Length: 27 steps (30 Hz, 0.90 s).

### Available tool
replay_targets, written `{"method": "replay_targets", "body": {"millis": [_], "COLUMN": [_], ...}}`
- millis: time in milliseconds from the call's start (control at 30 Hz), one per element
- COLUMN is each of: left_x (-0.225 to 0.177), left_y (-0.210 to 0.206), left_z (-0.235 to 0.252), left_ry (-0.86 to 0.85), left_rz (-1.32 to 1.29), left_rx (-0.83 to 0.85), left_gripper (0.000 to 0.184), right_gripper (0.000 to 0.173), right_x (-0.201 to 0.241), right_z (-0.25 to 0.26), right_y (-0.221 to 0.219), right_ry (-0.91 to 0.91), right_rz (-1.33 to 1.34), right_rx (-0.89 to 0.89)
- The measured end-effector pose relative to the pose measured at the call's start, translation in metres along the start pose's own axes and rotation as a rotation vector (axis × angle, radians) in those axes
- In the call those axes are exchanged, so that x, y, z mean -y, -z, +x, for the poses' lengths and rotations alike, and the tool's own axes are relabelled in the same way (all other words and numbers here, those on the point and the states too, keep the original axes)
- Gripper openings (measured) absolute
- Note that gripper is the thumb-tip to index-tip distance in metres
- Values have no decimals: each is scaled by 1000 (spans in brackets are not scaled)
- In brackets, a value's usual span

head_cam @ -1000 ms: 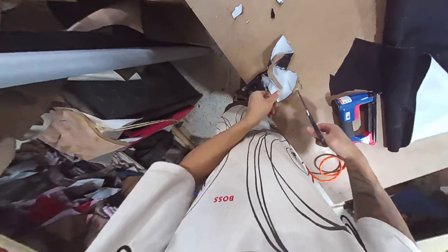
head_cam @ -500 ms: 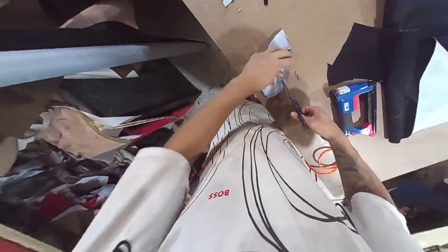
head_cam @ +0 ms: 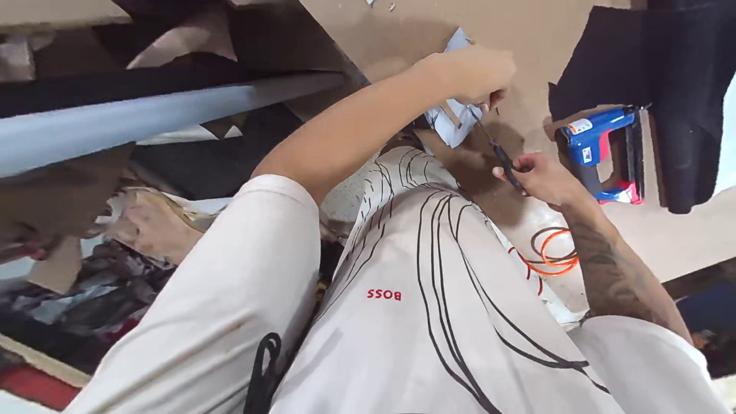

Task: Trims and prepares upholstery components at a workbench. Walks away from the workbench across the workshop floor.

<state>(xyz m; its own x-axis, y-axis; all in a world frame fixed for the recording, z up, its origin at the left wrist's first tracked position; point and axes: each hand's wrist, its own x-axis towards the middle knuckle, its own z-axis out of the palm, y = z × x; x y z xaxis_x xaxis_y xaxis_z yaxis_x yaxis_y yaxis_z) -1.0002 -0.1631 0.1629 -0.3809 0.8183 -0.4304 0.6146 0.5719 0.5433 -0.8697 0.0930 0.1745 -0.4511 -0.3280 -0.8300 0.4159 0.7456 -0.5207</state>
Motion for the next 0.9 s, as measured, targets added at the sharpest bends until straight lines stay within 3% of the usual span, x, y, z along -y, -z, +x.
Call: {"method": "replay_targets", "body": {"millis": [167,300,467,900], "left_x": [5,4,6,9], "left_y": [4,12,12,10], "left_z": [2,6,10,20], "left_ry": [-15,27,13,40], "left_rz": [-91,-77,-131,-288], "left_rx": [8,73,94,124], "left_gripper": [16,16,18,19], "right_gripper": [53,49,59,54], "right_x": [11,22,33,40], "right_z": [7,17,24,29], "right_y": [5,17,21,12], "right_ry": [4,62,87,90], "right_rz": [-64,-162,-222,-216], "right_rx": [-36,-52,-59,-109]}}
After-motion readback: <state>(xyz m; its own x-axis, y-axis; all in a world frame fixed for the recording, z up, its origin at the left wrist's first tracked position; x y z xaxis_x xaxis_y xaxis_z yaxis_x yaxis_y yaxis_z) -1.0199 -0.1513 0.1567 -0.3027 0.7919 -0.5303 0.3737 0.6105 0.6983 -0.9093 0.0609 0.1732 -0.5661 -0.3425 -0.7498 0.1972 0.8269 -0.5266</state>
